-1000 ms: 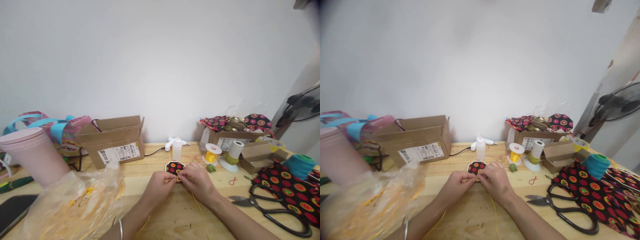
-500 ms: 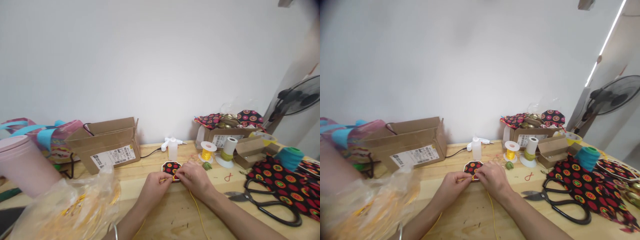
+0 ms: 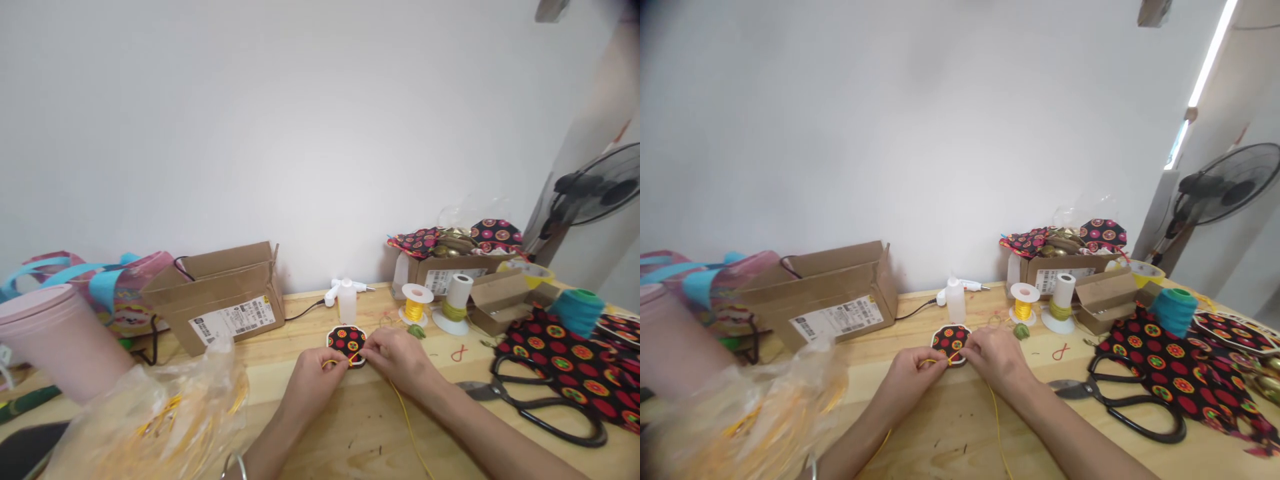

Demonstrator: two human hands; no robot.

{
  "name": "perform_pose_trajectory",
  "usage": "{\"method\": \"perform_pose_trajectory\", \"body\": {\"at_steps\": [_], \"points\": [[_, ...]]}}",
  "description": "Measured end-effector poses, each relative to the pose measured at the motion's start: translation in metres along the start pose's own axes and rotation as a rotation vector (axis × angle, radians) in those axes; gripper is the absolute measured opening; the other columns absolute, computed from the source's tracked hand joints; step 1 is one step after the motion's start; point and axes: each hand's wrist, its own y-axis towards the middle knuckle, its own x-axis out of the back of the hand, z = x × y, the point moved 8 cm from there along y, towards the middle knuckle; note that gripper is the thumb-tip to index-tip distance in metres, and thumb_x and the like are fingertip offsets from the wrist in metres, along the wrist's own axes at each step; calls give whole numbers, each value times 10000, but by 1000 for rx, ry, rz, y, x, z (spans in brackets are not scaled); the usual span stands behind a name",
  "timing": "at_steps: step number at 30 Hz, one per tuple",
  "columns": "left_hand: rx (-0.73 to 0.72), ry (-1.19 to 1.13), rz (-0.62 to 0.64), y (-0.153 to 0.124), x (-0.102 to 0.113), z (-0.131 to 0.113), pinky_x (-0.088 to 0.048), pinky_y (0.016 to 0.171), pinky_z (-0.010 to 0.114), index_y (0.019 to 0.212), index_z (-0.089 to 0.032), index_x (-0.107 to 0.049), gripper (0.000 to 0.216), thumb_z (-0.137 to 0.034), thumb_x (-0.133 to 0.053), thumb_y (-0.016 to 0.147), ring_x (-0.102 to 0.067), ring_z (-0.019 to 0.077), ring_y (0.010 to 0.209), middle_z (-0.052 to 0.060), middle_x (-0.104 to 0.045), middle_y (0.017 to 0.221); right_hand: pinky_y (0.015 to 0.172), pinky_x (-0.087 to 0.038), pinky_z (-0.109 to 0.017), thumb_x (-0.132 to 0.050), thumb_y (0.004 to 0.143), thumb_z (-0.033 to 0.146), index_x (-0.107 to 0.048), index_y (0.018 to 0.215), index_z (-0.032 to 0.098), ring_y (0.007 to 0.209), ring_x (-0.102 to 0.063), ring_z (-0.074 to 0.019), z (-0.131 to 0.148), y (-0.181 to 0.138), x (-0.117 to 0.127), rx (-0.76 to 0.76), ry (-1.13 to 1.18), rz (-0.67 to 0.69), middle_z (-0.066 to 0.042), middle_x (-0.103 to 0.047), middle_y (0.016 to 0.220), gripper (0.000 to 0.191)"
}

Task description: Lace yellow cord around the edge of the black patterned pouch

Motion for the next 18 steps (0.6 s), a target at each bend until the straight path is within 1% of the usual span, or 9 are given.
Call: {"method": "perform_pose_trajectory", "body": {"at_steps": [2, 4, 7, 11, 12, 14, 16, 18], "points": [[24, 6, 6, 0, -1, 3, -203, 407, 199, 649, -147, -661, 251, -317, -478, 679, -322, 82, 395, -50, -447, 426, 456, -277, -210, -554, 702, 275, -591, 584, 174, 511, -483, -112, -9, -3, -3, -120, 151, 40, 8, -577, 544, 159], [31, 11, 9, 0, -2, 4, -206, 406, 197, 647, -140, -647, 246, -322, -483, 674, -325, 85, 398, -51, -429, 427, 402, -226, -193, -552, 694, 310, -557, 547, 161, 416, -391, -77, -14, -7, -12, -230, 382, 135, 37, -488, 449, 209], [13, 21, 13, 0, -4, 4, -237, 411, 192, 647, -141, -626, 225, -311, -481, 673, -364, 94, 424, -39, -471, 464, 352, -143, -189, -552, 687, 365, -498, 508, 160, 326, -244, -37, -11, -12, -27, -339, 747, 278, 79, -375, 370, 277], [15, 43, 9, 0, -5, 4, -298, 441, 195, 646, -150, -614, 218, -304, -464, 684, -434, 110, 463, -11, -564, 544, 339, -63, -208, -570, 669, 417, -461, 470, 160, 297, -162, -26, -10, -15, -30, -422, 963, 314, 101, -293, 307, 343], [10, 55, 5, -1, -5, 3, -318, 460, 200, 646, -154, -614, 217, -303, -462, 687, -458, 118, 483, -3, -587, 574, 341, -52, -210, -569, 672, 416, -456, 463, 158, 299, -150, -26, -9, -15, -31, -431, 1011, 335, 103, -280, 303, 351], [-4, 87, -8, -1, -5, 1, -339, 487, 209, 645, -162, -617, 215, -304, -463, 689, -485, 129, 509, 4, -609, 606, 342, -39, -208, -573, 677, 397, -461, 470, 149, 307, -135, -22, -6, -16, -32, -446, 1120, 367, 99, -308, 322, 342], [12, 103, -23, -1, -5, 2, -327, 464, 211, 659, -164, -625, 223, -314, -464, 690, -481, 130, 483, -3, -602, 567, 341, -44, -193, -587, 676, 358, -481, 490, 135, 315, -134, -14, -6, -17, -32, -461, 1214, 360, 90, -358, 356, 309], [29, 63, -29, 0, -6, 3, -326, 455, 209, 670, -159, -629, 233, -324, -466, 690, -487, 129, 474, -4, -600, 552, 338, -79, -163, -599, 677, 326, -515, 513, 117, 325, -169, -6, -7, -17, -33, -475, 1281, 343, 82, -388, 382, 279]]}}
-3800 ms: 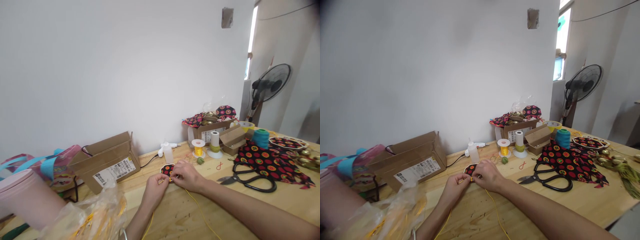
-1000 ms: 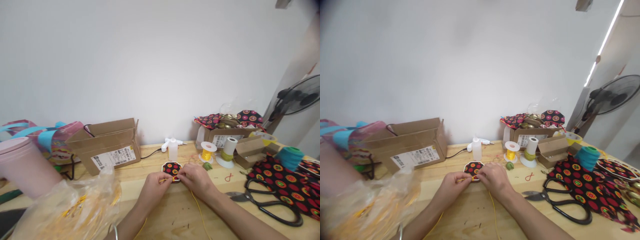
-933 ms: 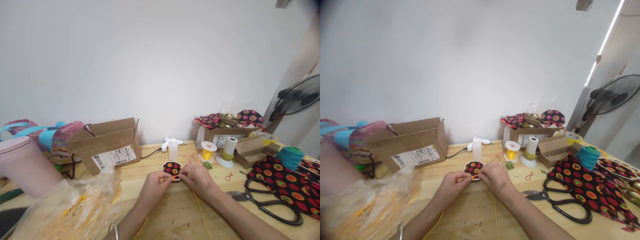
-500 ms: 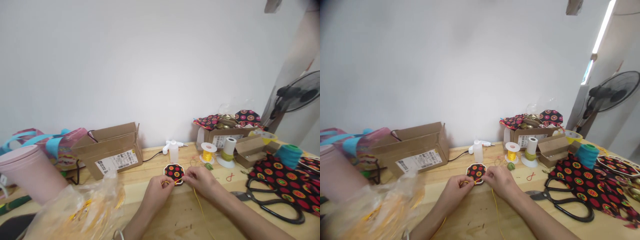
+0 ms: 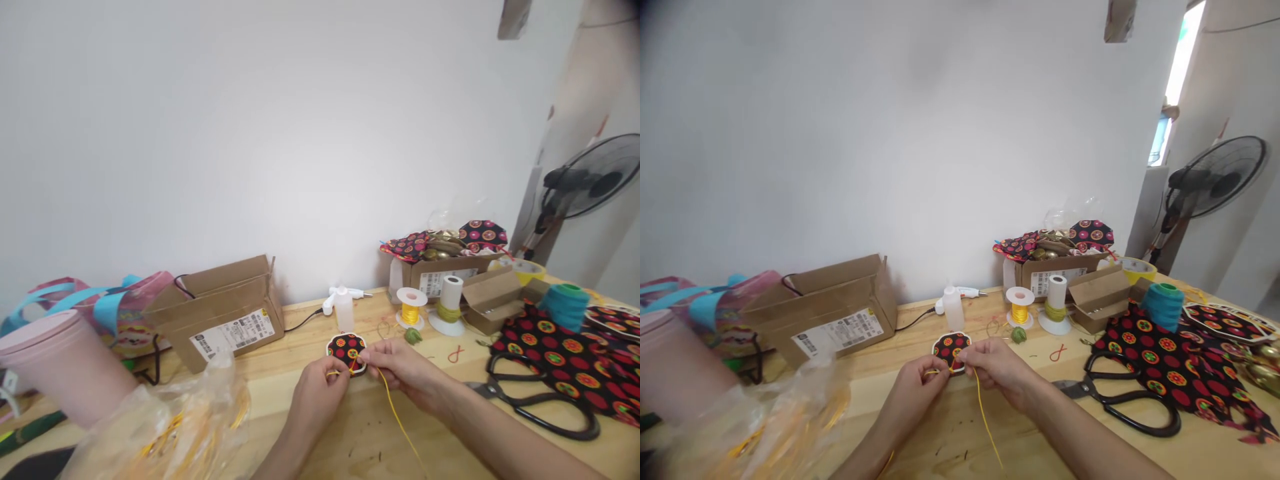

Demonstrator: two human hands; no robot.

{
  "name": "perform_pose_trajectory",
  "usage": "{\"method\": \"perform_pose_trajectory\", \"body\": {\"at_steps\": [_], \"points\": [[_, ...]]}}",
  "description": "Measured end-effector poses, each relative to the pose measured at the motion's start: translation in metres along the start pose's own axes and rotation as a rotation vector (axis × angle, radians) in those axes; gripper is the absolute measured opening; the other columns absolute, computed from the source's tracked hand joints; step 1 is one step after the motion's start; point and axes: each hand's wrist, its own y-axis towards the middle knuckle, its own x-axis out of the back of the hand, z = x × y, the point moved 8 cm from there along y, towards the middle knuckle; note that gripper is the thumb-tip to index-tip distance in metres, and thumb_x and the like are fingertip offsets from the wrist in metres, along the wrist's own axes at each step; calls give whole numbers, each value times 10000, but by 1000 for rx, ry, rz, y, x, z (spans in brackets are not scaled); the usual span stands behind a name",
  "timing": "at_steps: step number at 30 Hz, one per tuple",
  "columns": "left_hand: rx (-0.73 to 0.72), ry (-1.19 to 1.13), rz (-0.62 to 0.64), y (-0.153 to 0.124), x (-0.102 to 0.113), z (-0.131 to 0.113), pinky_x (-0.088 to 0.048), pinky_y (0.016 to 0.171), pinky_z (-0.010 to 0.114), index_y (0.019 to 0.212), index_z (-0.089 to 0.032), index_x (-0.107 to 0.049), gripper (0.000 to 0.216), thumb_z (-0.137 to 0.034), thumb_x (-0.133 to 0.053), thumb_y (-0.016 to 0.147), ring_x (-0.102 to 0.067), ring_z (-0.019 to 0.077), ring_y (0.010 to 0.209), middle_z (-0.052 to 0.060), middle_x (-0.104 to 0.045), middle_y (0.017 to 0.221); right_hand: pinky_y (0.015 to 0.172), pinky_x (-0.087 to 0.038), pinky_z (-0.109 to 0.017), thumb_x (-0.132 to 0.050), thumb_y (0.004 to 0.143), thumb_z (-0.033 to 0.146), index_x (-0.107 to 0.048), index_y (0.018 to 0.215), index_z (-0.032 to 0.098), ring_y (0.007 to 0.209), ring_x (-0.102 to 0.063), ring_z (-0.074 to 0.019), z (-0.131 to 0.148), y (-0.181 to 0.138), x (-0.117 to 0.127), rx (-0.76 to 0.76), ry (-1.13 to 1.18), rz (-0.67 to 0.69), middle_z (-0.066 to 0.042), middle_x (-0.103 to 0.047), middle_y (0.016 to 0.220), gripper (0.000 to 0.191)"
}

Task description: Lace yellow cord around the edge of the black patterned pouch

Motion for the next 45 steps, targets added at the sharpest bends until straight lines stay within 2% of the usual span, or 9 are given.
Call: {"method": "perform_pose_trajectory", "body": {"at_steps": [4, 7, 10, 13, 20, 25, 30, 39, 45], "points": [[-17, -124, 12, 1, -2, -3, -356, 497, 208, 676, -137, -634, 244, -332, -487, 686, -516, 133, 538, 19, -633, 644, 389, -242, -102, -633, 667, 279, -616, 687, 102, 409, -351, 2, -6, -1, -7, -33, 166, 81, 22, -548, 568, 179], [13, -122, 42, 1, -5, 1, -305, 435, 199, 679, -125, -640, 282, -358, -481, 697, -449, 107, 456, 2, -590, 550, 434, -310, -87, -634, 675, 228, -631, 803, 118, 453, -420, 7, -10, -4, -16, -70, 280, 178, -4, -598, 684, 169], [28, -101, 69, 1, -7, 4, -288, 427, 196, 676, -118, -641, 300, -375, -486, 697, -428, 101, 447, -7, -565, 523, 418, -307, -75, -634, 677, 195, -633, 836, 108, 430, -415, 17, -11, -5, -19, -92, 345, 212, 2, -596, 657, 181], [39, -116, 84, 1, -8, 5, -316, 452, 202, 689, -114, -639, 292, -366, -491, 694, -472, 119, 485, 8, -595, 563, 396, -300, -74, -640, 658, 146, -632, 858, 106, 400, -403, 18, -10, -3, -14, -109, 405, 169, 26, -574, 583, 204], [-34, -38, 40, 3, -1, -4, -399, 609, 240, 702, -150, -653, 238, -307, -474, 708, -577, 185, 656, 29, -673, 688, 349, -262, -66, -615, 656, 109, -637, 767, 75, 367, -389, 20, -8, -1, -13, -96, 495, 153, 35, -543, 506, 118], [-56, -43, 67, 1, -3, -6, -405, 655, 242, 731, -170, -671, 233, -296, -475, 712, -598, 197, 713, 24, -693, 753, 357, -279, -73, -565, 652, 60, -624, 841, 41, 377, -413, 3, -11, 0, -11, -133, 521, 147, 34, -530, 474, 198], [-29, -34, 103, 3, -7, -3, -405, 586, 241, 734, -161, -688, 275, -321, -465, 719, -597, 215, 690, 32, -699, 744, 338, -237, -81, -512, 641, 27, -599, 862, 23, 337, -341, 8, -17, 2, -7, -253, 682, 124, 46, -502, 452, 238], [-21, -44, 103, 3, -7, 2, -372, 541, 219, 721, -149, -679, 280, -338, -471, 717, -552, 179, 626, 28, -667, 684, 325, -196, -83, -517, 655, 27, -582, 866, 37, 326, -295, 11, -17, 0, -6, -277, 718, 85, 57, -486, 458, 221], [5, -13, 88, 4, -5, 6, -208, 394, 185, 735, -148, -618, 289, -378, -443, 728, -308, 84, 390, -48, -451, 464, 344, -235, -94, -556, 661, 69, -588, 912, 47, 363, -344, 3, -10, 0, -8, -194, 637, 197, 56, -493, 489, 254]]}}
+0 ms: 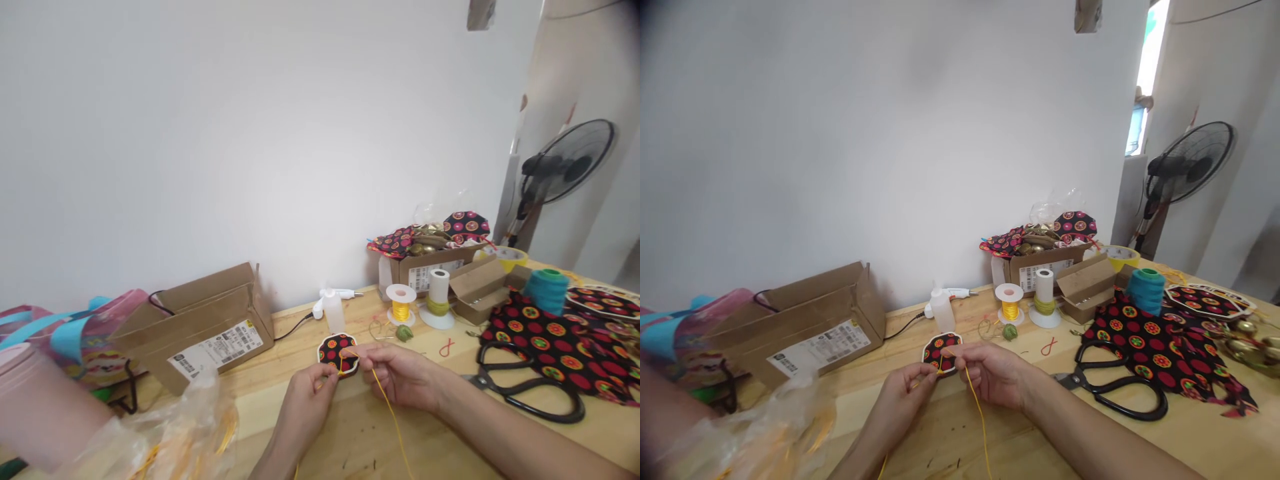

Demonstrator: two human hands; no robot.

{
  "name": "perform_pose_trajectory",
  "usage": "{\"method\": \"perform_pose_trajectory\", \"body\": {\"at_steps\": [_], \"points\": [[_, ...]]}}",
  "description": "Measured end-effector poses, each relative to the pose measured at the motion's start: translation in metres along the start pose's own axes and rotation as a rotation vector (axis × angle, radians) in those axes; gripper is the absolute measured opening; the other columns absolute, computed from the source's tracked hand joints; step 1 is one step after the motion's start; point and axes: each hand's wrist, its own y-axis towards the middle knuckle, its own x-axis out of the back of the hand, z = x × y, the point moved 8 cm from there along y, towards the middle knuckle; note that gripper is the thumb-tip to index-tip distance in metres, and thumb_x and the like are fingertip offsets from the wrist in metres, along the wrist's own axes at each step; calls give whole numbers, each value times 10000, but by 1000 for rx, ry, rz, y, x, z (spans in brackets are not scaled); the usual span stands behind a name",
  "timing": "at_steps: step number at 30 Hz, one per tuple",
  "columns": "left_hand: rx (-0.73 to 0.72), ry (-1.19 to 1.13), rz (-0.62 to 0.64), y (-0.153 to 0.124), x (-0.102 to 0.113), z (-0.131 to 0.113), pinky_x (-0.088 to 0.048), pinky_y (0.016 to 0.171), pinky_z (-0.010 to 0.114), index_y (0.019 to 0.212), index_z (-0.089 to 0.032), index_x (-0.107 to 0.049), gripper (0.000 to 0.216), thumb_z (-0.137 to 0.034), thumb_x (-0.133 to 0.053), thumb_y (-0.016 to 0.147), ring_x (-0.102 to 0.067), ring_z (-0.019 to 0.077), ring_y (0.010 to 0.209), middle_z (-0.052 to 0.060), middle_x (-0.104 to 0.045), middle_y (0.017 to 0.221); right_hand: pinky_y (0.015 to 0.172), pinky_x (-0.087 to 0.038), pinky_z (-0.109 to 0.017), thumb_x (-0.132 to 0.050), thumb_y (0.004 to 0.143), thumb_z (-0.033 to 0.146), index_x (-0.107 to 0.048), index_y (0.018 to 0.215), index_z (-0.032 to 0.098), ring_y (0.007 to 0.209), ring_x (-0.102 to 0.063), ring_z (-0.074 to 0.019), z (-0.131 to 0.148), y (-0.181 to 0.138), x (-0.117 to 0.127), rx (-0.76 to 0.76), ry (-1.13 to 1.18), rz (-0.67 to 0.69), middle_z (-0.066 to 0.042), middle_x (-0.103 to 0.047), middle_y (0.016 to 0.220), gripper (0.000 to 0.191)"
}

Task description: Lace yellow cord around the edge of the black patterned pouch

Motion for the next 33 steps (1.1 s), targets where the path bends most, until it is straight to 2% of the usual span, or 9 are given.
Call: {"method": "perform_pose_trajectory", "body": {"at_steps": [6, 10, 15, 20, 25, 27, 29, 31, 33], "points": [[10, 2, 12, 1, -1, 2, -196, 394, 187, 788, -137, -618, 309, -380, -437, 728, -269, 77, 388, -41, -457, 497, 375, -257, -81, -565, 699, 117, -596, 917, 79, 394, -366, 11, -3, -2, -3, -8, -88, 15, 50, -507, 524, 223], [25, -6, -10, 2, 2, 3, -265, 422, 191, 765, -136, -652, 327, -402, -471, 703, -397, 105, 428, -14, -557, 530, 374, -249, -96, -529, 671, 74, -601, 840, 86, 380, -365, -1, -2, -1, -1, 33, -238, 1, 44, -504, 483, 184], [52, -44, -40, 1, 4, 7, -372, 503, 219, 776, -124, -684, 356, -416, -507, 679, -547, 174, 559, 30, -666, 631, 339, -169, -121, -486, 651, 82, -554, 687, 111, 328, -247, -6, -4, 2, 1, 10, -243, -5, 95, -353, 394, 83], [45, -14, -55, 2, 8, 6, -390, 529, 238, 781, -129, -693, 330, -385, -507, 688, -581, 203, 609, 46, -693, 671, 335, -121, -137, -497, 674, 107, -569, 724, 90, 321, -175, -8, -4, -1, -3, 36, -334, 3, 107, -312, 372, 89], [50, 13, -63, 2, 9, 3, -377, 516, 240, 733, -128, -698, 313, -374, -512, 675, -577, 210, 606, 54, -691, 668, 347, -123, -129, -523, 686, 110, -549, 741, 87, 334, -194, -5, -6, 0, -2, -14, -202, 24, 111, -293, 392, 65], [49, -4, -67, 2, 8, 4, -364, 509, 230, 721, -132, -699, 301, -366, -516, 671, -561, 192, 585, 46, -684, 660, 353, -142, -127, -523, 688, 110, -507, 666, 109, 337, -219, -6, -7, 4, 3, -31, -102, 11, 107, -302, 399, 27], [52, -24, -71, 3, 8, 6, -322, 460, 210, 693, -136, -697, 292, -366, -519, 665, -510, 150, 508, 20, -653, 590, 356, -163, -129, -514, 693, 112, -452, 616, 132, 332, -236, -9, -7, 7, 10, -30, -22, -27, 106, -311, 400, 101], [71, -35, -79, 5, 7, 11, -235, 397, 192, 675, -130, -688, 302, -380, -519, 662, -391, 98, 398, -23, -545, 445, 357, -177, -128, -507, 703, 118, -434, 625, 144, 325, -248, -11, -7, 10, 15, -19, 16, -57, 108, -318, 400, 110], [90, -51, -93, 6, 8, 16, -146, 377, 189, 680, -118, -671, 319, -394, -514, 665, -248, 65, 349, -71, -369, 353, 359, -187, -126, -513, 713, 127, -444, 652, 147, 325, -265, -11, -6, 10, 16, 0, 31, -70, 106, -336, 405, 94]]}}
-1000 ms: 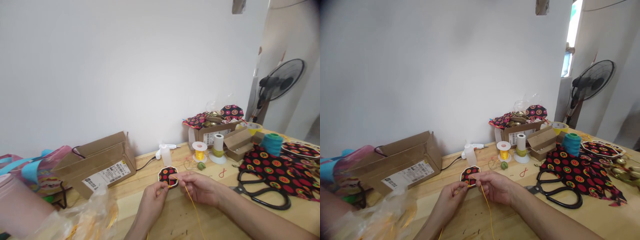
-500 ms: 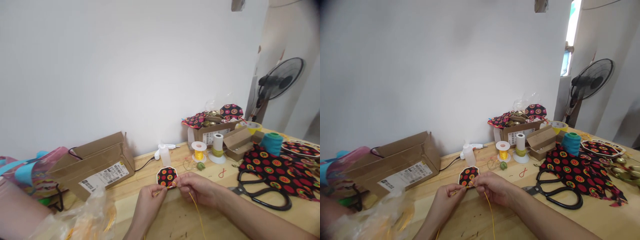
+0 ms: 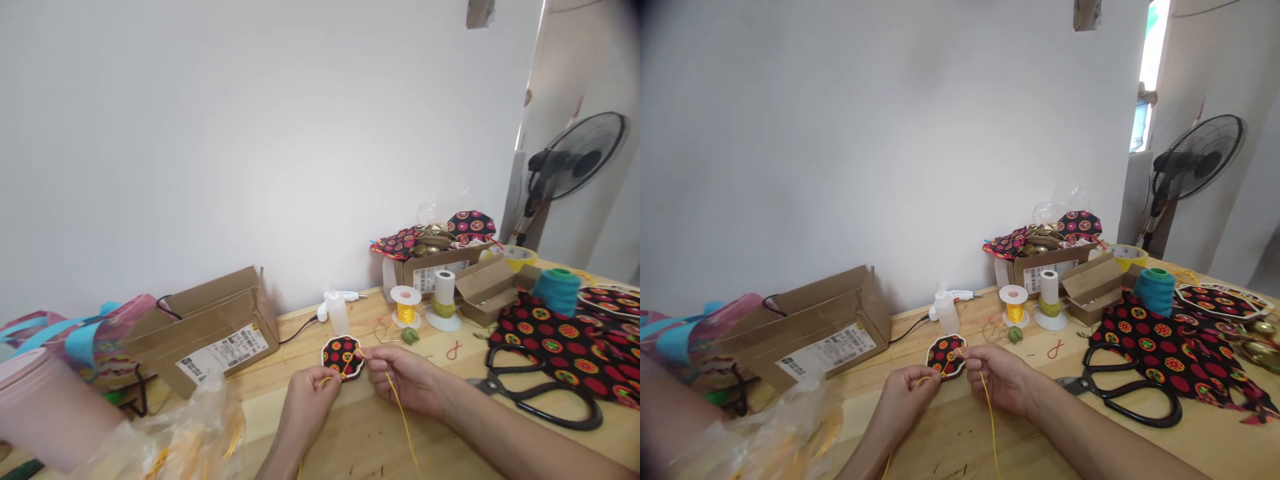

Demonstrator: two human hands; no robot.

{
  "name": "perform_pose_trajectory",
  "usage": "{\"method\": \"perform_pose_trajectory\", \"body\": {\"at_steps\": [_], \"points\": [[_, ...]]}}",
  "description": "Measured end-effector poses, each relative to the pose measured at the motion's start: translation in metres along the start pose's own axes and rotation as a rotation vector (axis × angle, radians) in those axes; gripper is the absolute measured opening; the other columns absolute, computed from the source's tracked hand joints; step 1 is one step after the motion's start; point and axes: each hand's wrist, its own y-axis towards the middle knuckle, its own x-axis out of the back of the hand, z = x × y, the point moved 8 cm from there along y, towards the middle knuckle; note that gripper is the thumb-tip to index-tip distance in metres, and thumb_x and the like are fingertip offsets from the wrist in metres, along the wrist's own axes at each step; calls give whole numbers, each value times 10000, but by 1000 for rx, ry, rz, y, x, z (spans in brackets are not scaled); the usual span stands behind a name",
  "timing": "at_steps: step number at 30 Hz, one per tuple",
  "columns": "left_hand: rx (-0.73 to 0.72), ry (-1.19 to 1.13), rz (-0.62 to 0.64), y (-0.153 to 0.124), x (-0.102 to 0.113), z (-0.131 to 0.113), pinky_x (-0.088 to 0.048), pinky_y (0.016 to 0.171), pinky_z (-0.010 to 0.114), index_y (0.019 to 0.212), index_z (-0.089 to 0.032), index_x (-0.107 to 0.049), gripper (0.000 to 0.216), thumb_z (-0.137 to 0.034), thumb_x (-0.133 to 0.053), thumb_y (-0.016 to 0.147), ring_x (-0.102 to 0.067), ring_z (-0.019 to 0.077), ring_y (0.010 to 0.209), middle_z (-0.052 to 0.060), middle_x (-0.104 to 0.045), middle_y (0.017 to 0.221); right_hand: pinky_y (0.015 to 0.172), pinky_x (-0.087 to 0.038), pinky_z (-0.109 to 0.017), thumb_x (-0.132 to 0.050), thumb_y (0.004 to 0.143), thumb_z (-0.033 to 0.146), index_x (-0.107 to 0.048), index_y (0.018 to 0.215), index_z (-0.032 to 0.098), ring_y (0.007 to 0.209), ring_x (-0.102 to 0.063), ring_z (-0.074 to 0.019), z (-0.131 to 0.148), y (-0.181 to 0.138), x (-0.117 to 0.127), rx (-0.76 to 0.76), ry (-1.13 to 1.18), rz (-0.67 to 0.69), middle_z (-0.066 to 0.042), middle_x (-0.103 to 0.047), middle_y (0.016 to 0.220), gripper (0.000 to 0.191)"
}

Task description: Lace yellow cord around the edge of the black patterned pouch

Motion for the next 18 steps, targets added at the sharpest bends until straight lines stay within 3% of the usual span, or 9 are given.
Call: {"method": "perform_pose_trajectory", "body": {"at_steps": [3, 6, 9, 13, 18], "points": [[-22, -41, -1, 0, 1, -2, -145, 387, 187, 692, -110, -648, 313, -393, -516, 670, -226, 63, 370, -85, -310, 375, 374, -212, -130, -547, 713, 157, -467, 647, 141, 354, -327, -14, 2, -4, -6, 38, -40, 13, 86, -401, 437, 105], [-68, -77, 26, -5, 0, -13, -266, 444, 191, 693, -117, -646, 289, -377, -519, 680, -388, 97, 457, -32, -499, 490, 402, -246, -125, -586, 689, 159, -550, 750, 119, 396, -376, -11, 5, -10, -18, 76, -140, 72, 58, -483, 499, 81], [-122, -89, 98, -12, -5, -24, -345, 562, 214, 722, -135, -656, 283, -356, -479, 718, -498, 148, 610, 12, -606, 644, 398, -241, -121, -602, 677, 170, -568, 932, 127, 412, -389, -11, 4, -13, -26, 123, -319, 120, 36, -544, 545, 261], [-128, -43, 137, -17, -8, -23, -308, 500, 207, 656, -150, -640, 299, -336, -425, 748, -455, 130, 537, -17, -542, 541, 337, -184, -140, -559, 695, 213, -550, 1004, 145, 333, -323, -22, -2, -7, -27, 231, -740, 58, 33, -577, 512, 317], [-82, -68, 149, -15, -11, -14, -283, 477, 197, 560, -152, -565, 253, -287, -436, 731, -405, 108, 497, -51, -446, 478, 337, -253, -139, -483, 688, 164, -560, 986, 165, 345, -394, -55, -4, -3, -28, 408, -1130, -53, 49, -551, 476, 308]]}}
